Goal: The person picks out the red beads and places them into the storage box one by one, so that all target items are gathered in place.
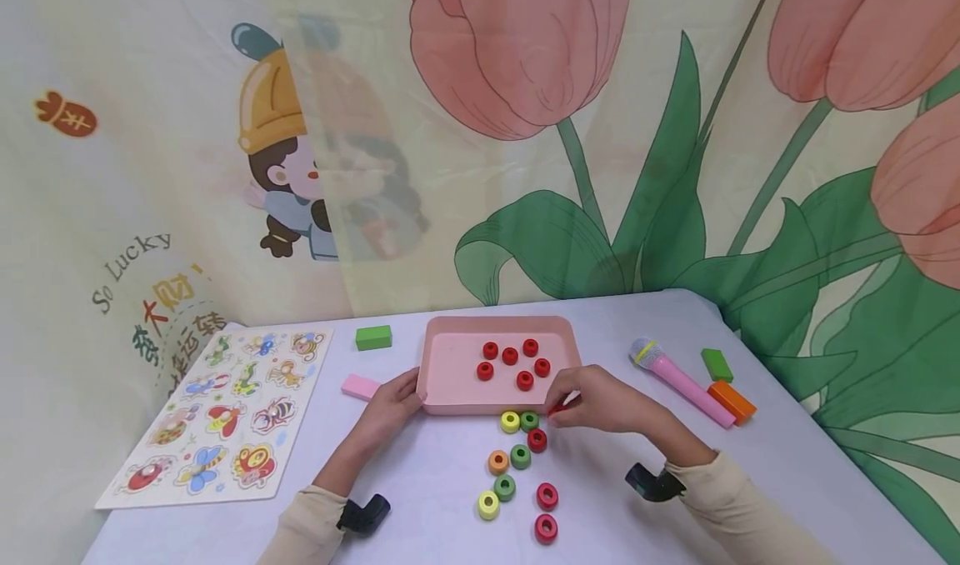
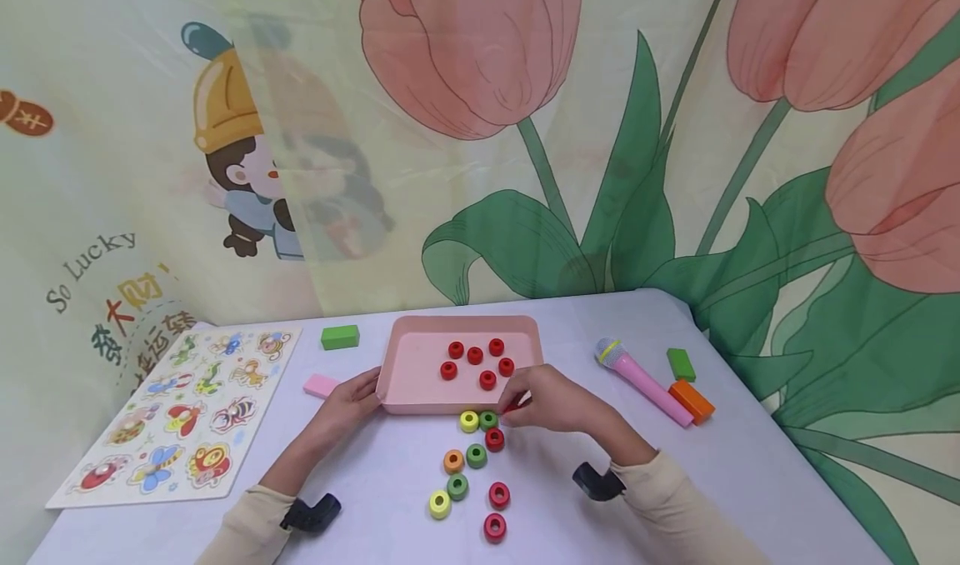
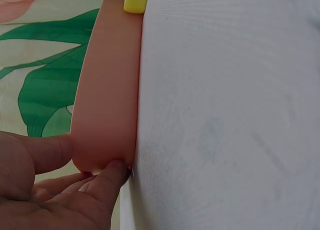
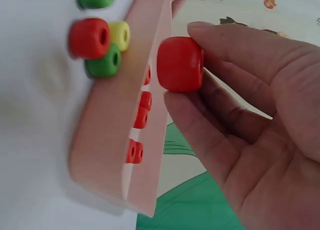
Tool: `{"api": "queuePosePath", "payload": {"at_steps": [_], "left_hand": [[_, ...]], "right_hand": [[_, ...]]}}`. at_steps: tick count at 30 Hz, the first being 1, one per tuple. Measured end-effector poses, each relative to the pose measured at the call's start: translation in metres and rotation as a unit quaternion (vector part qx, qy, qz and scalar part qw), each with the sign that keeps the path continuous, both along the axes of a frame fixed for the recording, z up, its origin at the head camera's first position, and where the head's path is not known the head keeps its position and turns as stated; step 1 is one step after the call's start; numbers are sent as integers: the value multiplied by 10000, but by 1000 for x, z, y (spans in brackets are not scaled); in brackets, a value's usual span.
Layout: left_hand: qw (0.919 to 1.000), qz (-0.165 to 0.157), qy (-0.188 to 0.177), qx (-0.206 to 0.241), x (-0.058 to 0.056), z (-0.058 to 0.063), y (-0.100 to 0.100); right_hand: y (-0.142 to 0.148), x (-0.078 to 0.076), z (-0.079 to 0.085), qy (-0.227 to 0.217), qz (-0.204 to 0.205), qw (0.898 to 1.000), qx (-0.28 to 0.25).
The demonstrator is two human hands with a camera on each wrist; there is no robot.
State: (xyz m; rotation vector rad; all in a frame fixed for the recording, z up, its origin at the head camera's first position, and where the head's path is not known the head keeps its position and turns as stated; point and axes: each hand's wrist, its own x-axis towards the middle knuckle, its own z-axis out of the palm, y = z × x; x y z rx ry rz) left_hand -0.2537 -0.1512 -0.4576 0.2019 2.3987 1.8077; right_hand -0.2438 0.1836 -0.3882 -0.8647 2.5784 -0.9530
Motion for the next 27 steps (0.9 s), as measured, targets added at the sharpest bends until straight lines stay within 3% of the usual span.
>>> {"api": "queuePosePath", "payload": {"at_steps": [9, 16, 21, 27], "left_hand": [[10000, 14, 10, -17, 0, 1, -1], [9999, 56, -53, 70, 0, -2, -2], [10000, -23, -42, 60, 2, -2, -1], [9999, -11, 17, 112, 3, 2, -1]], "right_hand": [[-28, -44, 7, 350, 92, 9993, 14], [-58, -75, -3, 327, -110, 9982, 480], [-72, -83, -14, -85, -227, 9980, 591], [-79, -90, -22, -207, -324, 9971, 662]]}}
